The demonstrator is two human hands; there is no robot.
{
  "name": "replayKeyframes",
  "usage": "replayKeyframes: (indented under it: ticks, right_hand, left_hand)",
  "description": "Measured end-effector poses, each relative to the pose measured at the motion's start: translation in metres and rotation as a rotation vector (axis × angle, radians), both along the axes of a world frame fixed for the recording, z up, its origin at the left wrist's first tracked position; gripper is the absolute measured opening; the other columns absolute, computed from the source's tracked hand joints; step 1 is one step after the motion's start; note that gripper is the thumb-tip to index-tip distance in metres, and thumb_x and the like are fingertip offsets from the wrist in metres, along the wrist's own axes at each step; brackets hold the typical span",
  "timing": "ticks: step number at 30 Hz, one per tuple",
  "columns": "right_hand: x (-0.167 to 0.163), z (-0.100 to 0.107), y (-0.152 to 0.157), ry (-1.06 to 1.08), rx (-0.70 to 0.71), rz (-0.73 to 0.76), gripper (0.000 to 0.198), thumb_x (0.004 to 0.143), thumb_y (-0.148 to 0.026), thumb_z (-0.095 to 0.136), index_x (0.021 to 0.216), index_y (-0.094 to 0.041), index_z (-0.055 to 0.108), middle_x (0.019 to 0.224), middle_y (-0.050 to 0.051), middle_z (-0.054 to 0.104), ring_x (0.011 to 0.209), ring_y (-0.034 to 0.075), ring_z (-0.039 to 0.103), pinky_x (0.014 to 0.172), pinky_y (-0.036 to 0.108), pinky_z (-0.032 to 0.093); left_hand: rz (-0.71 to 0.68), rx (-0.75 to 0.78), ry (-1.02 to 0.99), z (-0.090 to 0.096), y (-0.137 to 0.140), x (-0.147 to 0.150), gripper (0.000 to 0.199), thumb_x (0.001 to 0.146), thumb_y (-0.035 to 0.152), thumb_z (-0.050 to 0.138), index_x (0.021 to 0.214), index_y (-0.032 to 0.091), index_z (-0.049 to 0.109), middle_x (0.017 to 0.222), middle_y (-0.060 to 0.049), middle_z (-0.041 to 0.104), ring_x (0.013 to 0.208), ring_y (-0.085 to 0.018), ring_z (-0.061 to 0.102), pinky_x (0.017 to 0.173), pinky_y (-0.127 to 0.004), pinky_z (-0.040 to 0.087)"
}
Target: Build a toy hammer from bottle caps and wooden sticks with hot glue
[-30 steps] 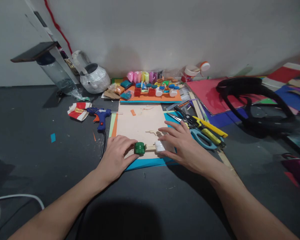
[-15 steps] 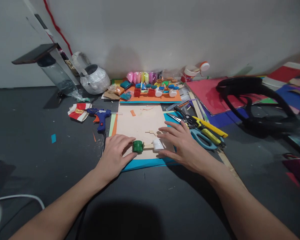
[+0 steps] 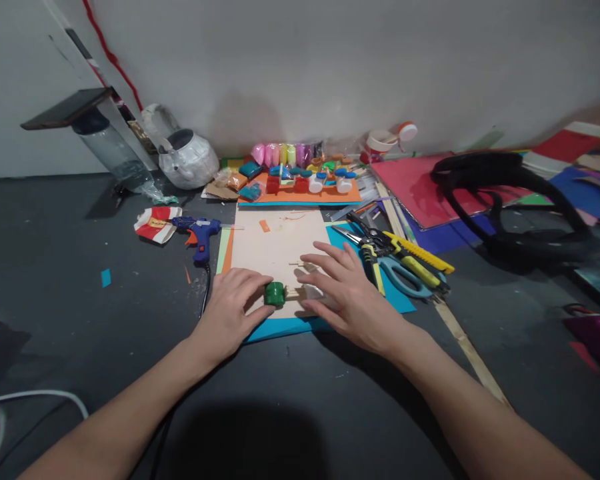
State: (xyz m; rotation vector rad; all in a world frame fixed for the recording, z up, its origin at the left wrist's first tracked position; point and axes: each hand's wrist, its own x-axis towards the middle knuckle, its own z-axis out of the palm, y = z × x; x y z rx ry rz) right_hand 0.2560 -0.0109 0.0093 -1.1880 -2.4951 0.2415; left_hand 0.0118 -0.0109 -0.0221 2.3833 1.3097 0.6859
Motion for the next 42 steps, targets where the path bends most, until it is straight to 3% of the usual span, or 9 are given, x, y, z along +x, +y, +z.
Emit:
replayKeyframes:
  ticks: [5,11,21,29,42]
  right_hand:
    - [0.003,-0.001,0.001,0.007,0.001,-0.005,0.022,0.094,-0.029,0.057,0.113,-0.021,0.063,0.133,0.011,0.057,0.14,0.032,0.034,0.115,0.061,0.02]
    - [0.02,-0.002,0.007,-0.082,0.01,-0.032,0.035,0.088,-0.04,0.067,0.117,-0.021,0.062,0.136,0.012,0.054,0.141,0.035,0.03,0.114,0.065,0.017]
    - [0.021,-0.005,0.008,-0.082,0.017,-0.026,0.025,0.089,-0.033,0.065,0.111,-0.021,0.063,0.133,0.012,0.057,0.139,0.035,0.034,0.112,0.064,0.021]
    - [0.012,-0.005,0.005,-0.105,-0.019,-0.056,0.03,0.087,-0.039,0.068,0.11,-0.022,0.063,0.129,0.01,0.06,0.138,0.034,0.037,0.112,0.064,0.022]
    - [0.018,-0.008,0.009,-0.115,0.03,-0.08,0.023,0.091,-0.034,0.06,0.11,-0.021,0.063,0.128,0.012,0.061,0.134,0.036,0.041,0.109,0.067,0.024]
  left_hand:
    - [0.01,-0.007,0.009,0.002,-0.001,0.001,0.029,0.087,0.032,0.067,0.114,0.023,0.058,0.11,-0.004,0.066,0.107,-0.024,0.056,0.091,-0.04,0.037]
    - [0.029,-0.004,0.035,0.004,0.002,-0.004,0.039,0.086,0.033,0.069,0.121,0.022,0.056,0.117,-0.007,0.065,0.112,-0.026,0.054,0.093,-0.041,0.036]
    - [0.0,-0.014,0.014,0.003,0.004,-0.005,0.029,0.089,0.034,0.065,0.115,0.023,0.059,0.112,-0.006,0.067,0.111,-0.025,0.056,0.093,-0.041,0.037]
    - [0.051,-0.006,0.016,0.001,0.005,-0.007,0.03,0.091,0.029,0.06,0.12,0.023,0.058,0.118,-0.006,0.067,0.113,-0.025,0.055,0.094,-0.043,0.038]
    - [0.058,-0.004,-0.013,0.007,0.006,-0.008,0.026,0.09,0.021,0.056,0.116,0.022,0.058,0.116,-0.006,0.067,0.115,-0.025,0.055,0.097,-0.043,0.036]
